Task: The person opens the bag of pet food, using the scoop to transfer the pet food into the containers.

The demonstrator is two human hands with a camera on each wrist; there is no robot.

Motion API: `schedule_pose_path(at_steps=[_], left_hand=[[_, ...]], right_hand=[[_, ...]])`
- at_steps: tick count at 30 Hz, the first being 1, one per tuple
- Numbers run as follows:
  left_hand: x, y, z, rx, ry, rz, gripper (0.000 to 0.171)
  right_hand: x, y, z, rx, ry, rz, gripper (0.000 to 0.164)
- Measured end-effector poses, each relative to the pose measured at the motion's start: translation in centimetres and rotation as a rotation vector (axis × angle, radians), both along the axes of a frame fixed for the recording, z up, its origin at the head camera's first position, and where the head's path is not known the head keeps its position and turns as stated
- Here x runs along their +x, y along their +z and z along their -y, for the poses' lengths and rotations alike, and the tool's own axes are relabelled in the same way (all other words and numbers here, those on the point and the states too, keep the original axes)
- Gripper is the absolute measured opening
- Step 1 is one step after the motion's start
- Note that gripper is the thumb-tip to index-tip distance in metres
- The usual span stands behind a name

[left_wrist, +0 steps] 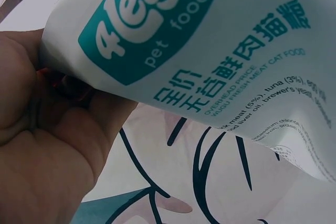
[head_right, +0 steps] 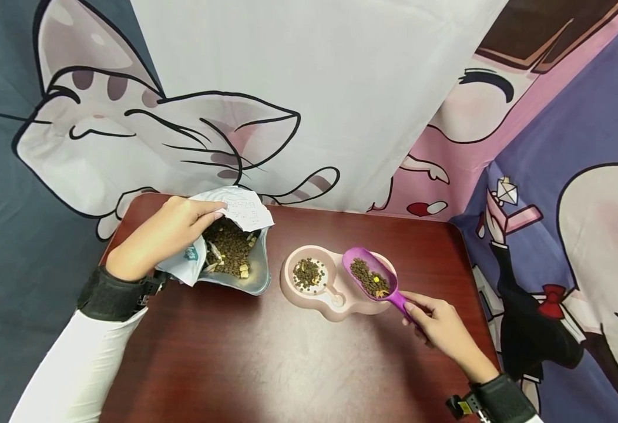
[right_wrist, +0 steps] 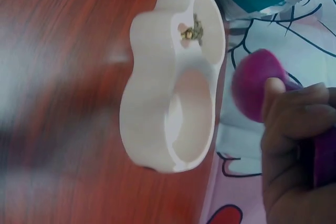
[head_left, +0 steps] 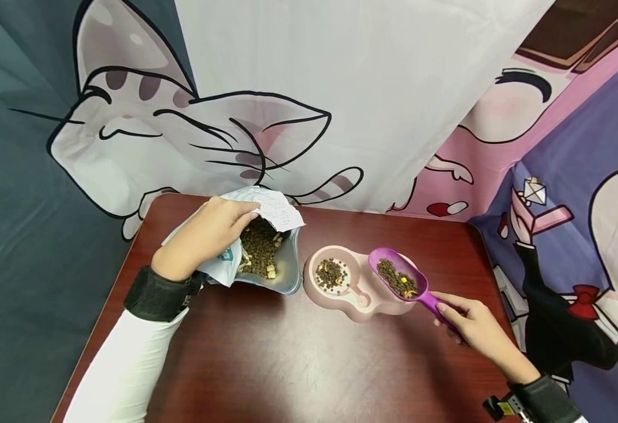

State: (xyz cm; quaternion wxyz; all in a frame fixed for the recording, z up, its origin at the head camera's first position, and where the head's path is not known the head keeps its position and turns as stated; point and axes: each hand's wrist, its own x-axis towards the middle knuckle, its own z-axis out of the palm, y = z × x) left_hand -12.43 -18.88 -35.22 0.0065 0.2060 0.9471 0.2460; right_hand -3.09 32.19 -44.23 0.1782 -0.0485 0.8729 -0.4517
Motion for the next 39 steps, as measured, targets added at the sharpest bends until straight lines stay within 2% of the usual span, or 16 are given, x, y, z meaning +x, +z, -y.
schedule_pose_path(at_steps=[5,9,13,20,28,35,39], left_hand=[[0.0,0.0,0.0,0.001,0.003,-0.005,0.033],[0.0,0.0,0.1,0.006,0.011,-0.004,0.033],[0.0,0.0,0.1,0.008,0.013,-0.003,0.033],[0.0,0.0,0.2,0.010,0.013,-0.005,0.033],[0.1,0.1,0.2,0.014,0.016,-0.008,0.033],[0.0,0.1,0.1,0.018,0.005,-0.020,0.033],[-0.1,0.1,0.0,0.018,0.003,-0.017,0.033]], right_hand=[[-1.0,0.8,-1.0,0.124,0.050,0.065,0.036],[-1.9,1.1,-1.2,0.232,0.090,0.076,0.036],[-2.5,1.4,-1.1,0.337,0.122,0.037,0.033],[-3.6,1.9,-0.8,0.500,0.228,-0.070,0.029],[-4.8,2.7,0.0,0.568,0.287,-0.109,0.030],[-5.4,3.0,0.6,0.622,0.330,-0.213,0.023],[-5.5,3.4,1.1,0.652,0.334,-0.234,0.020]])
